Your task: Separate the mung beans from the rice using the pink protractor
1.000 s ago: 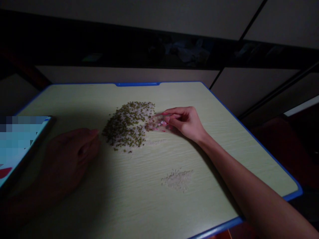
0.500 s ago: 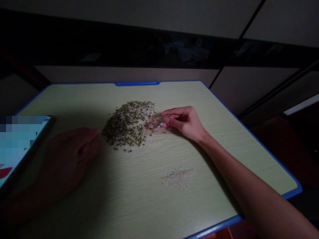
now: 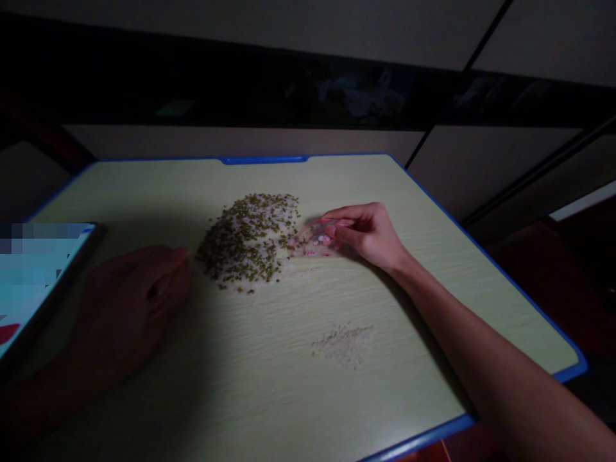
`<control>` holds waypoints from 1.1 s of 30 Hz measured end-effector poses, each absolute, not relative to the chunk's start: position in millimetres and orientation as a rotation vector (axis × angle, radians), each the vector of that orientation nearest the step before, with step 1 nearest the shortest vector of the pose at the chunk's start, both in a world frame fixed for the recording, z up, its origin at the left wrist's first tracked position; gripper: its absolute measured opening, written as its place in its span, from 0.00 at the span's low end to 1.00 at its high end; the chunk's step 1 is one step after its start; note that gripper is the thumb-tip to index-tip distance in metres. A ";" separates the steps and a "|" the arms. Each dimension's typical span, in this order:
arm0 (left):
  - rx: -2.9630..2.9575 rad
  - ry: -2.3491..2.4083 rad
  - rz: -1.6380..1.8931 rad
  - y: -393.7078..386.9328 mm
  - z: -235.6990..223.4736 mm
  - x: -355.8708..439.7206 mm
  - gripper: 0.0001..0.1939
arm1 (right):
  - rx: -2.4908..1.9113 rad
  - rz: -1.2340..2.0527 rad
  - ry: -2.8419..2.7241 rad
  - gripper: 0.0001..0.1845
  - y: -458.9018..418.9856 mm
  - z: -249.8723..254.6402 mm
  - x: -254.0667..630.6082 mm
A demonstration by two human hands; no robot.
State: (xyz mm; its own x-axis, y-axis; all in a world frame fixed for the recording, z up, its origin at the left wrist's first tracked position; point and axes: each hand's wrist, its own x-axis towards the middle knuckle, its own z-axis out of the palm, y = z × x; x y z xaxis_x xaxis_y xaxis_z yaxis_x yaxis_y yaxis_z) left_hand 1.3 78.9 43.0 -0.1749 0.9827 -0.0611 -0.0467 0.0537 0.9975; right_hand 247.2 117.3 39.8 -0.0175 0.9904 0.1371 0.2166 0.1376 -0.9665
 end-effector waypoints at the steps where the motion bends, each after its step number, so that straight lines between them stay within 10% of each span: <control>1: 1.045 1.334 1.311 78.9 43.5 1.2 0.20 | -1.263 0.983 -1.426 0.06 117.3 40.0 247.0; 33: 1.051 1.346 1.314 78.4 44.0 1.4 0.20 | -1.332 0.875 -1.458 0.06 117.5 38.7 243.0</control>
State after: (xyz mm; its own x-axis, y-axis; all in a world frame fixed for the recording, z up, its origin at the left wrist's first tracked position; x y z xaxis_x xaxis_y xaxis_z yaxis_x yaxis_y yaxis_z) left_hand 1.4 78.4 44.0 -0.1822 0.9814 -0.0598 -0.0357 0.0542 0.9979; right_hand 243.0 117.5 38.7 0.0359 0.9844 0.1720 0.3108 0.1526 -0.9382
